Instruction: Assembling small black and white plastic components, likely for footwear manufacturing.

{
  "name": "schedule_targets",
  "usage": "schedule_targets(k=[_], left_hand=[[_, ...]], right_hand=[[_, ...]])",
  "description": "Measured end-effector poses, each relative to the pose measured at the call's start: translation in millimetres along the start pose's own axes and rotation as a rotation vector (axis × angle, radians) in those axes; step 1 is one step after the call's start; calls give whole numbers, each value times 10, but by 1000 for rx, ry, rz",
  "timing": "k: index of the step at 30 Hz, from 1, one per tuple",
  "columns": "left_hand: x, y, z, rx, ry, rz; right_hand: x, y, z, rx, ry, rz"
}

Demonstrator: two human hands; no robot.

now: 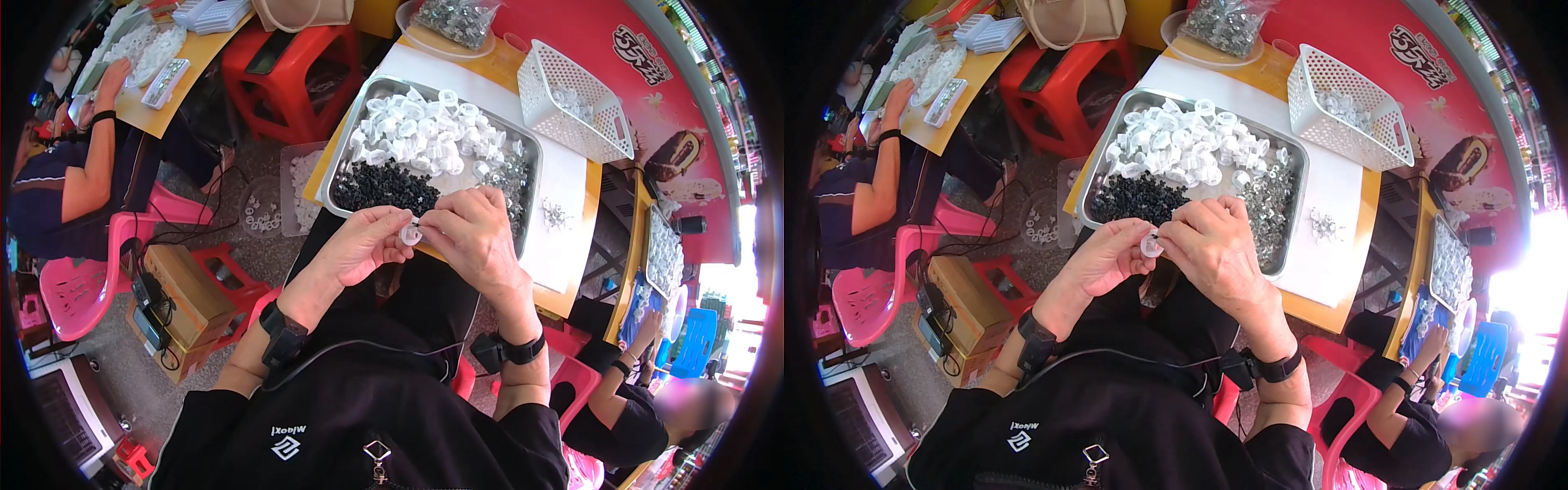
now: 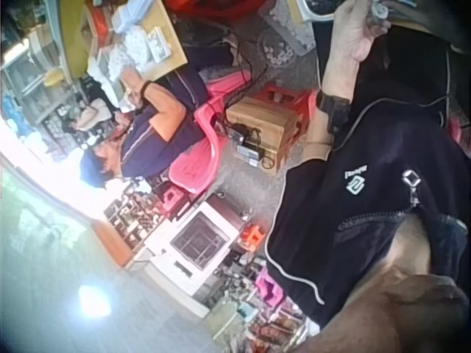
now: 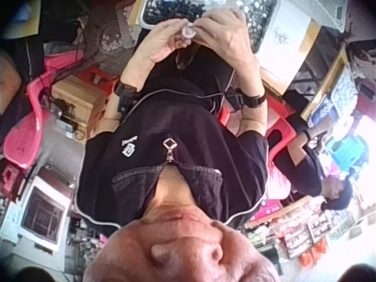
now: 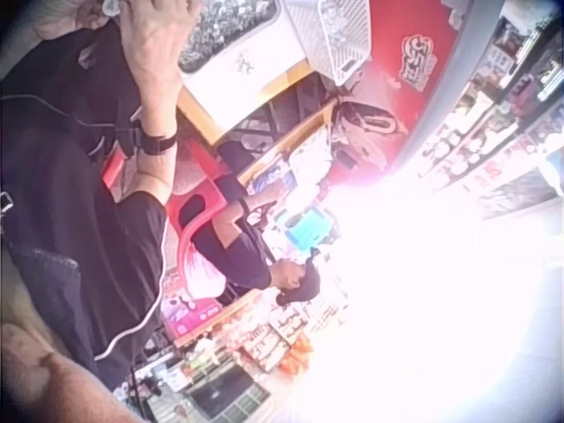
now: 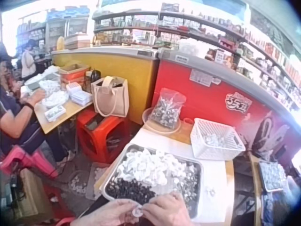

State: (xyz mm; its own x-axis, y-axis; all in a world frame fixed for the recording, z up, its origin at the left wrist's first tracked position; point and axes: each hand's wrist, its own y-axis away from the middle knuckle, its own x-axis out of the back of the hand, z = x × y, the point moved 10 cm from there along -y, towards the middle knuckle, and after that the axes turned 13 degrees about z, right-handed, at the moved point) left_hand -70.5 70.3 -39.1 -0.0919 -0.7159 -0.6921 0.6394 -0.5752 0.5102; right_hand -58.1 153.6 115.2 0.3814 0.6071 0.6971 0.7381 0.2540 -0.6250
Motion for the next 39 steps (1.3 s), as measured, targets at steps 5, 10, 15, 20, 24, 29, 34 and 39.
schedule_targets(k=[5,10,15,20,24,29,34,39], left_hand=[[-24,13,-7,-3,-22,2],[9,10,-34,1,-33,39],[-41,40,-47,36,-10,24],[-28,43,-76,23,-44,25],[4,35,-111,-2,-88,52],[27,-7,-129,-36,-107,69],[-56,26,-44,-30,-58,6],[-131,50,45,-96,-115,-13]], right_hand=[[4,6,-57,27,15,-23],[10,0,-120,59,51,-24],[5,34,-116,55,59,-10],[15,34,-154,62,79,-8],[-19,61,-191,95,126,-52],[-141,151,-152,104,175,-95],[-175,428,432,-761,-331,42],[-401,752,535,-1056,-623,46]])
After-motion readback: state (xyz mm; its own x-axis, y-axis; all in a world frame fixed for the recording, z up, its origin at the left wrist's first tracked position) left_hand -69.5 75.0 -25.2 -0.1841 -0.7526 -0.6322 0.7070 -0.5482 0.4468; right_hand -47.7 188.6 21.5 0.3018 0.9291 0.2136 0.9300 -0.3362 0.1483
